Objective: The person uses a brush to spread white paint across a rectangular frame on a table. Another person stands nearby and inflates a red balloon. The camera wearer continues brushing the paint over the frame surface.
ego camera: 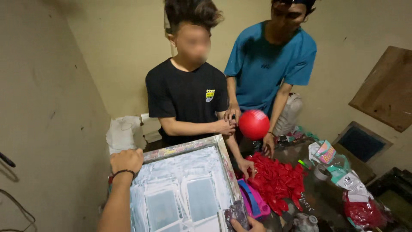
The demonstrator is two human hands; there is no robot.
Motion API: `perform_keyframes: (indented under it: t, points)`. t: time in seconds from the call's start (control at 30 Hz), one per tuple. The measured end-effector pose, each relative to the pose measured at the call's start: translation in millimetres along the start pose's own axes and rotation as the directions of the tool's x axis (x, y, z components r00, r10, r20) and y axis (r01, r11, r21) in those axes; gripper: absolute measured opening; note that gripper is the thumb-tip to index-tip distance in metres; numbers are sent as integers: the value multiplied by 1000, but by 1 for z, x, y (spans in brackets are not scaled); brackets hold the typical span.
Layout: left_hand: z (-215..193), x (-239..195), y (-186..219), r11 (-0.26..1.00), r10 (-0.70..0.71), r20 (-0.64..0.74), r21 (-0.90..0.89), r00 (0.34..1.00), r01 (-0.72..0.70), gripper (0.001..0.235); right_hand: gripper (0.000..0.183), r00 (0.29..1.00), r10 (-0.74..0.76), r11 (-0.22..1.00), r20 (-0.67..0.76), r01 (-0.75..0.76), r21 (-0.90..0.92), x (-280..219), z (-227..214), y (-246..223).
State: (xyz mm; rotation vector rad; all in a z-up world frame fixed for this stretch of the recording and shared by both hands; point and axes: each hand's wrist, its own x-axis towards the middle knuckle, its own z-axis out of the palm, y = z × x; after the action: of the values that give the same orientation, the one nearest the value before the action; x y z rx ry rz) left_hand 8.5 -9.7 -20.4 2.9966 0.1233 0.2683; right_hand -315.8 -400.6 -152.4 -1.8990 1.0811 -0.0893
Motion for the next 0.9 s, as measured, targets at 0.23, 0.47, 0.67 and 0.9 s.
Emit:
perform_keyframes:
  t: [0.23, 0.47, 0.67, 0.9]
  points:
    - [-25, -4, 12, 999, -20, 91, 38, 996, 16, 67, 43, 990, -139, 989, -39, 137, -51, 33, 18, 35]
    - [-19, -6, 10, 997, 17, 17, 68, 1000, -18, 63, 43, 992, -118, 992, -36, 117, -42, -1, -6, 7]
    - [-24, -8, 4, 995, 11, 26, 96, 1000, -14, 63, 38, 982, -184, 983, 37, 184, 15, -11, -14, 0]
    - [-29, -13, 28, 990, 96, 136, 86, 986, -109, 64, 46, 980, -162, 980, -119, 145, -139, 23, -6, 36]
